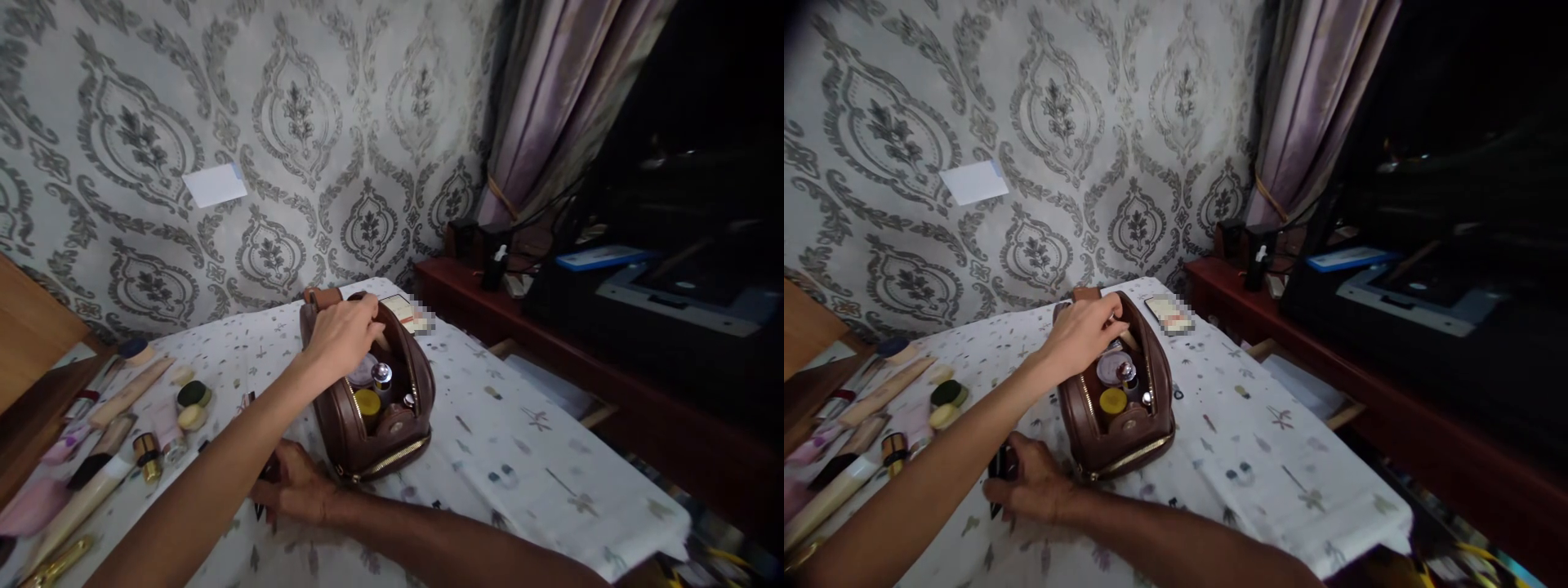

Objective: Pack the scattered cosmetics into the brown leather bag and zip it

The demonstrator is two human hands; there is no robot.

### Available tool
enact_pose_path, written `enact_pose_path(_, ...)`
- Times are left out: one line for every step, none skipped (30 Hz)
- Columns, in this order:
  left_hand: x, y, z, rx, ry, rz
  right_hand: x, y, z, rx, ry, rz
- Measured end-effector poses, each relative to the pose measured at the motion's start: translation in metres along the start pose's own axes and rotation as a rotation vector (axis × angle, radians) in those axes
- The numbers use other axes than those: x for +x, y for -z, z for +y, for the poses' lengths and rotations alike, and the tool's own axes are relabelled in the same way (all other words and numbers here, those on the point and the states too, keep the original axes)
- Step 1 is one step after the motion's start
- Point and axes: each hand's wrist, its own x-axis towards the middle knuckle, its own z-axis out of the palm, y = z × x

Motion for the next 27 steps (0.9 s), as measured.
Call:
enact_pose_path(0.002,-0.001,0.000,0.015,-0.002,-0.034,0.000,0.000,0.000,0.001,-0.010,-0.009)
enact_pose_path(0.003,-0.002,0.000,0.028,-0.008,-0.066,0.000,0.000,0.000,-0.002,-0.020,-0.015)
enact_pose_path(0.004,-0.002,-0.001,0.038,-0.019,-0.098,0.000,0.000,0.000,-0.006,-0.027,-0.016)
enact_pose_path(0.004,-0.001,-0.002,0.047,-0.035,-0.131,0.000,0.000,-0.001,-0.010,-0.034,-0.011)
enact_pose_path(0.005,0.000,-0.003,0.055,-0.051,-0.161,0.000,0.000,-0.001,-0.013,-0.044,-0.007)
enact_pose_path(0.005,0.002,-0.004,0.062,-0.067,-0.187,0.000,0.000,-0.001,-0.017,-0.054,-0.003)
enact_pose_path(0.005,0.004,-0.005,0.071,-0.085,-0.212,0.000,0.000,-0.001,-0.020,-0.064,-0.001)
enact_pose_path(0.005,0.006,-0.006,0.081,-0.099,-0.235,0.000,0.000,-0.002,-0.023,-0.072,-0.001)
enact_pose_path(0.005,0.007,-0.007,0.097,-0.107,-0.260,0.001,0.000,-0.002,-0.024,-0.078,-0.004)
enact_pose_path(0.006,0.008,-0.007,0.117,-0.112,-0.285,0.001,0.000,-0.002,-0.021,-0.083,-0.007)
enact_pose_path(0.007,0.009,-0.006,0.139,-0.113,-0.309,0.001,0.000,-0.003,-0.016,-0.085,-0.011)
enact_pose_path(0.008,0.009,-0.005,0.159,-0.113,-0.332,0.000,0.000,-0.003,-0.010,-0.082,-0.010)
enact_pose_path(0.009,0.009,-0.004,0.173,-0.111,-0.351,0.000,0.000,-0.004,-0.005,-0.076,-0.008)
enact_pose_path(0.010,0.008,-0.003,0.181,-0.111,-0.366,0.000,0.000,-0.005,-0.003,-0.068,-0.007)
enact_pose_path(0.011,0.008,-0.002,0.183,-0.115,-0.375,-0.001,0.000,-0.005,-0.005,-0.060,-0.008)
enact_pose_path(0.012,0.008,-0.002,0.182,-0.121,-0.379,-0.001,0.000,-0.006,-0.009,-0.054,-0.008)
enact_pose_path(0.013,0.007,-0.001,0.182,-0.128,-0.382,-0.001,0.000,-0.006,-0.012,-0.054,-0.009)
enact_pose_path(0.013,0.007,-0.001,0.182,-0.133,-0.383,-0.001,0.000,-0.006,-0.010,-0.061,-0.007)
enact_pose_path(0.013,0.008,-0.002,0.183,-0.139,-0.382,-0.001,0.000,-0.006,-0.003,-0.069,-0.005)
enact_pose_path(0.013,0.008,-0.002,0.182,-0.144,-0.380,-0.001,0.000,-0.006,0.007,-0.076,-0.002)
enact_pose_path(0.013,0.008,-0.003,0.180,-0.149,-0.377,-0.001,0.000,-0.005,0.019,-0.077,0.002)
enact_pose_path(0.013,0.008,-0.004,0.178,-0.153,-0.373,0.000,0.000,-0.005,0.030,-0.076,0.002)
enact_pose_path(0.013,0.009,-0.004,0.175,-0.157,-0.368,0.000,0.000,-0.004,0.040,-0.074,0.001)
enact_pose_path(0.013,0.009,-0.004,0.172,-0.161,-0.363,0.000,0.000,-0.004,0.043,-0.070,0.003)
enact_pose_path(0.012,0.009,-0.005,0.168,-0.165,-0.360,0.001,0.000,-0.003,0.042,-0.067,0.005)
enact_pose_path(0.012,0.009,-0.005,0.165,-0.169,-0.359,0.001,0.000,-0.004,0.039,-0.068,0.006)
enact_pose_path(0.012,0.008,-0.005,0.161,-0.172,-0.361,0.000,0.000,-0.004,0.033,-0.071,0.008)
